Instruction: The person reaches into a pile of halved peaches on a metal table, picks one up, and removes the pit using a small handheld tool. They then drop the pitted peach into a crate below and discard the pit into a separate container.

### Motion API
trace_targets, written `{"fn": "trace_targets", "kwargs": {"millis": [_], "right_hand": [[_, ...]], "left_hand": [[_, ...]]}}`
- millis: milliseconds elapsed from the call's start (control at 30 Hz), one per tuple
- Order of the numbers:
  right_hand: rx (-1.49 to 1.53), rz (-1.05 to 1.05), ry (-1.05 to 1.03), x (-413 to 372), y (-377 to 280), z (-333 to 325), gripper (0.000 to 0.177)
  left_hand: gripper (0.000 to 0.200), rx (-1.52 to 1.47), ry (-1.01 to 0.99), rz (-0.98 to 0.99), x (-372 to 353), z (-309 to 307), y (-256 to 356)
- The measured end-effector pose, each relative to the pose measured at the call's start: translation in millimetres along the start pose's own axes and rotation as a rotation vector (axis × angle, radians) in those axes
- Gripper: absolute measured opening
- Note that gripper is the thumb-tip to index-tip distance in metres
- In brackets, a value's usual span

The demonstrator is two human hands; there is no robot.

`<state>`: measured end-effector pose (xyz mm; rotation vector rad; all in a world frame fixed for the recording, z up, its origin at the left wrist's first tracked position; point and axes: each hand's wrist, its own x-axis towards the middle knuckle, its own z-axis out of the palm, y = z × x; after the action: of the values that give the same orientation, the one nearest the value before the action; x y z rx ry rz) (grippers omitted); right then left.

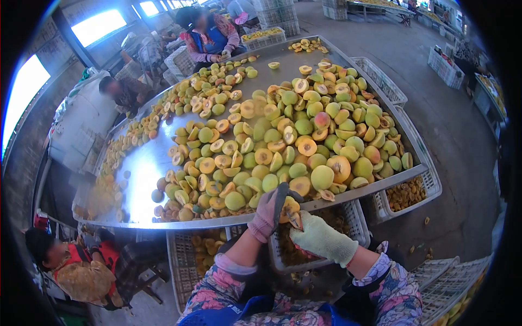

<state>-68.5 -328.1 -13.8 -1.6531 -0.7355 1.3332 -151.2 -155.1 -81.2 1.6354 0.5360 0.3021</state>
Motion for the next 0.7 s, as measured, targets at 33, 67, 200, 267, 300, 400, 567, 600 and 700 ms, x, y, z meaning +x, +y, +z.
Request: {"fn": "trace_targets", "kwargs": {"millis": [33,67,200,267,300,400,567,600,700], "right_hand": [[0.001,0.001,0.0,-1,-1,0,0.02],[0.079,0.035,-0.038,-2,-3,-1,0.02],[0.253,0.095,-0.171,-1,-3,-7,0.022],[0.214,0.076,-0.148,-3,-4,-6,0.022],[0.172,0.059,-0.125,-4,-4,-5,0.022],[-0.06,-0.006,-0.019,-1,8,-1,0.022],[0.137,0.069,-0.092,-7,-4,-5,0.021],[0.2,0.118,-0.122,-8,-5,-6,0.02],[0.307,0.129,-0.25,-3,3,-10,0.018]], "left_hand": [[0.039,0.0,-0.001,-0.001,-1,3,-1],[0.035,0.385,0.18,0.46,-1,7,-1],[0.04,0.299,0.21,0.591,-14,19,15],[0.036,0.34,0.216,0.649,-13,19,13],[0.031,0.379,0.225,0.707,-13,19,12],[0.025,0.461,0.095,0.507,-12,13,16],[0.024,0.715,0.238,0.902,-7,12,14],[0.021,0.808,0.299,0.95,-9,13,16],[0.023,0.305,0.141,0.684,-9,17,15]]}}
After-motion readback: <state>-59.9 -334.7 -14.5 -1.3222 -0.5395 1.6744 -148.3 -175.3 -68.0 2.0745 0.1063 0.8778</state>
